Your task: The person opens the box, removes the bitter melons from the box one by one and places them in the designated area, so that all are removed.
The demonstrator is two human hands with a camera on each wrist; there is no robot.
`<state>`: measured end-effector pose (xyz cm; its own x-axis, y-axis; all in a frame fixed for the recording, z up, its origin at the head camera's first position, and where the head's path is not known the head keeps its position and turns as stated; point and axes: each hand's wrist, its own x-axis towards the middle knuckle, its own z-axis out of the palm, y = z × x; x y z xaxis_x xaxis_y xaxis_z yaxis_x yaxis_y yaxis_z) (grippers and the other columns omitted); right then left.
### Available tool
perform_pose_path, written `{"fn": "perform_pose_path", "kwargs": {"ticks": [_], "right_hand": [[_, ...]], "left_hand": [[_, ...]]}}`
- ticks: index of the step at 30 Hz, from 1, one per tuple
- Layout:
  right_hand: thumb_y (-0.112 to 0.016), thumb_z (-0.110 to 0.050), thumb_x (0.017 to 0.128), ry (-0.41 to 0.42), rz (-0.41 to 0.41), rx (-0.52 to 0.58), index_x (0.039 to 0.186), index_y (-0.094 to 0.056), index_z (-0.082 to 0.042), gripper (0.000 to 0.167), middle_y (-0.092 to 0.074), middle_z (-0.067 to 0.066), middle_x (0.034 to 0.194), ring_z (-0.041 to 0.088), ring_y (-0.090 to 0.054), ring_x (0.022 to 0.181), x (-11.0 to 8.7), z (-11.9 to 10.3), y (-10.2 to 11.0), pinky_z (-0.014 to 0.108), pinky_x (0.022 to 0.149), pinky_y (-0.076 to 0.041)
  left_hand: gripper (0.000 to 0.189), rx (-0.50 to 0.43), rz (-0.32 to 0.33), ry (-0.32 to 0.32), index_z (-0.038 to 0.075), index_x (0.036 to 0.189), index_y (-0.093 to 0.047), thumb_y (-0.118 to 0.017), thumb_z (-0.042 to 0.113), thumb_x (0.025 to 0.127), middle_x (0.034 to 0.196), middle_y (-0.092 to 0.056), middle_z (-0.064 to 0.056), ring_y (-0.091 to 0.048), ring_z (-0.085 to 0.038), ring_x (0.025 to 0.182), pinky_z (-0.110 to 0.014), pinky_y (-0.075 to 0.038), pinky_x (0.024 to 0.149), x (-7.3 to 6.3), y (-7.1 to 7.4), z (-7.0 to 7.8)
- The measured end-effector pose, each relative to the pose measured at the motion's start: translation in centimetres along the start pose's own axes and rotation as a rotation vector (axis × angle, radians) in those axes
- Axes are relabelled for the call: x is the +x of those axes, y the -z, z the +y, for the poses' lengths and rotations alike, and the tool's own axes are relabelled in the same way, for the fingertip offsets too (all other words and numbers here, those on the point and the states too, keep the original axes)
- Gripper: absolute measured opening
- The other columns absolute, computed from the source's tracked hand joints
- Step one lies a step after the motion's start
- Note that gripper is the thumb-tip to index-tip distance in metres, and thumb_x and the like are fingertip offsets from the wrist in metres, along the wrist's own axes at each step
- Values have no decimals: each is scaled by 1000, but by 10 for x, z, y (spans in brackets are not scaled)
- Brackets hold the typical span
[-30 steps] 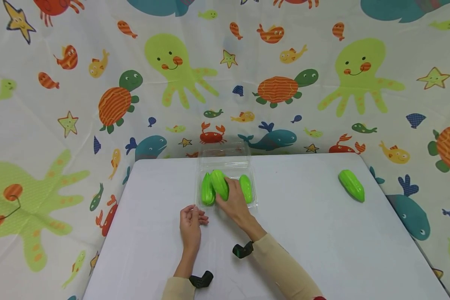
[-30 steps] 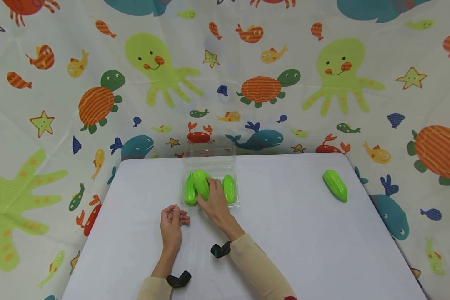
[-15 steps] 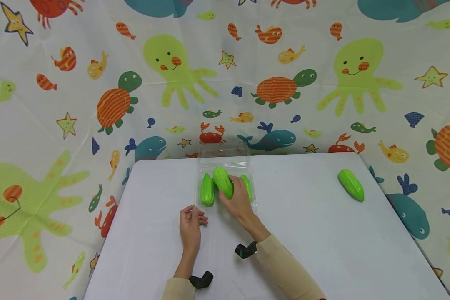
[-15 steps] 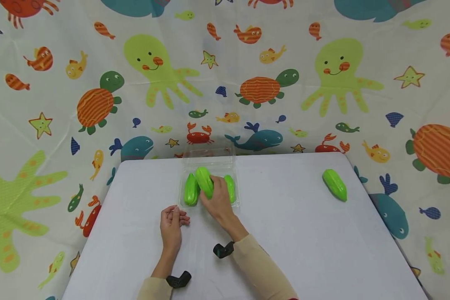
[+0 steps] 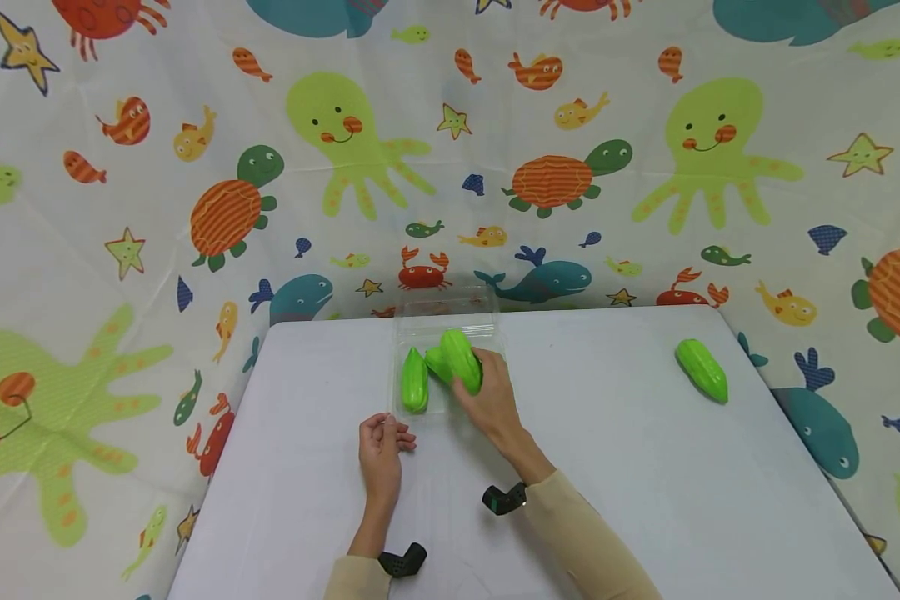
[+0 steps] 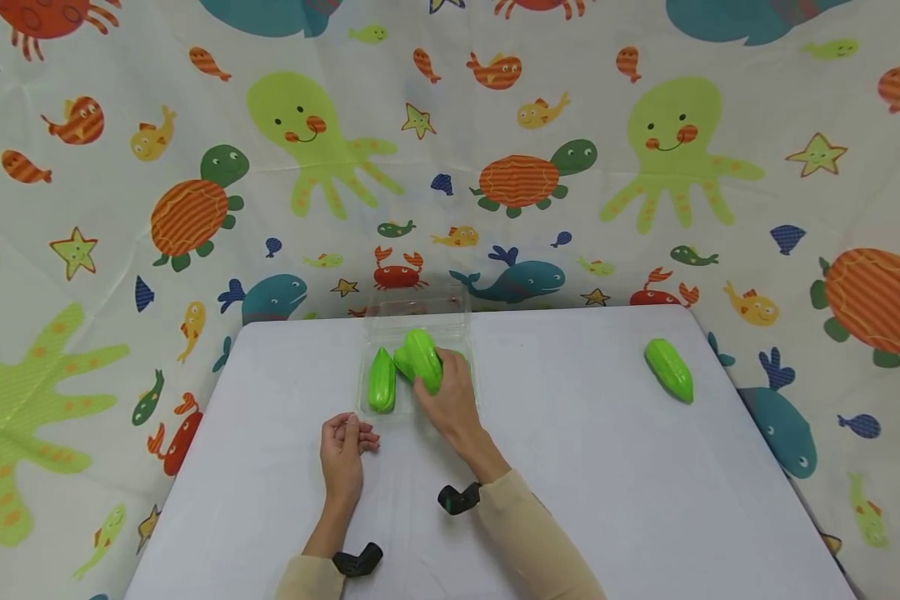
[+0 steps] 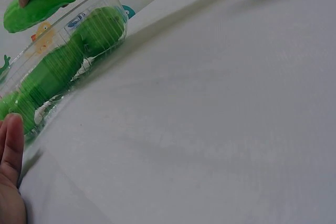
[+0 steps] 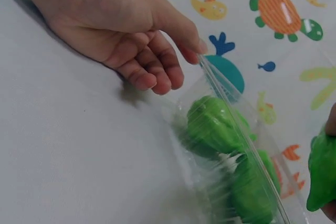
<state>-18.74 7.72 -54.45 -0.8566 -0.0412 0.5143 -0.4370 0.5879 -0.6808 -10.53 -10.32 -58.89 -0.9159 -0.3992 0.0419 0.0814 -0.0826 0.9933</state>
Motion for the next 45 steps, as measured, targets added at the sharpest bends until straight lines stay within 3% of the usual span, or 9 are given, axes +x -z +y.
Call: {"fn": "perform_pose_path", "kwargs": {"ticks": [6, 14, 25, 45], "right_hand": [[-75, -17, 84, -10, 37, 10, 127, -59, 3, 50, -62, 19, 119, 30, -59, 104, -1, 4, 8, 44, 84, -56], [-75, -17, 84, -27, 55, 8, 126, -60, 4, 49, -63, 19, 119, 30, -59, 103, -3, 10, 17, 45, 83, -57], [-76, -18, 85, -41, 57, -17, 126, -59, 6, 51, -64, 21, 119, 32, -62, 103, -8, 18, 29, 45, 83, -59], [-77, -17, 85, -67, 118, -56, 125, -59, 7, 50, -64, 24, 117, 34, -62, 99, -9, 37, 61, 48, 78, -60]], "left_hand": [[29, -1, -5, 5, -5, 123, -46, -50, 17, 106, 94, -63, -28, -70, -22, 71, -37, -65, 67, 1, 0, -1], [29, -3, -3, 9, -5, 123, -45, -49, 17, 106, 96, -61, -35, -70, -20, 70, -34, -64, 66, 1, 0, -2], [29, 20, -5, 20, -4, 124, -46, -49, 19, 107, 94, -63, -25, -70, -22, 71, -32, -64, 67, 1, 0, 2], [28, 25, -4, 21, -5, 124, -45, -48, 17, 107, 96, -62, -30, -70, -28, 73, -33, -64, 68, 1, 0, 3]]}}
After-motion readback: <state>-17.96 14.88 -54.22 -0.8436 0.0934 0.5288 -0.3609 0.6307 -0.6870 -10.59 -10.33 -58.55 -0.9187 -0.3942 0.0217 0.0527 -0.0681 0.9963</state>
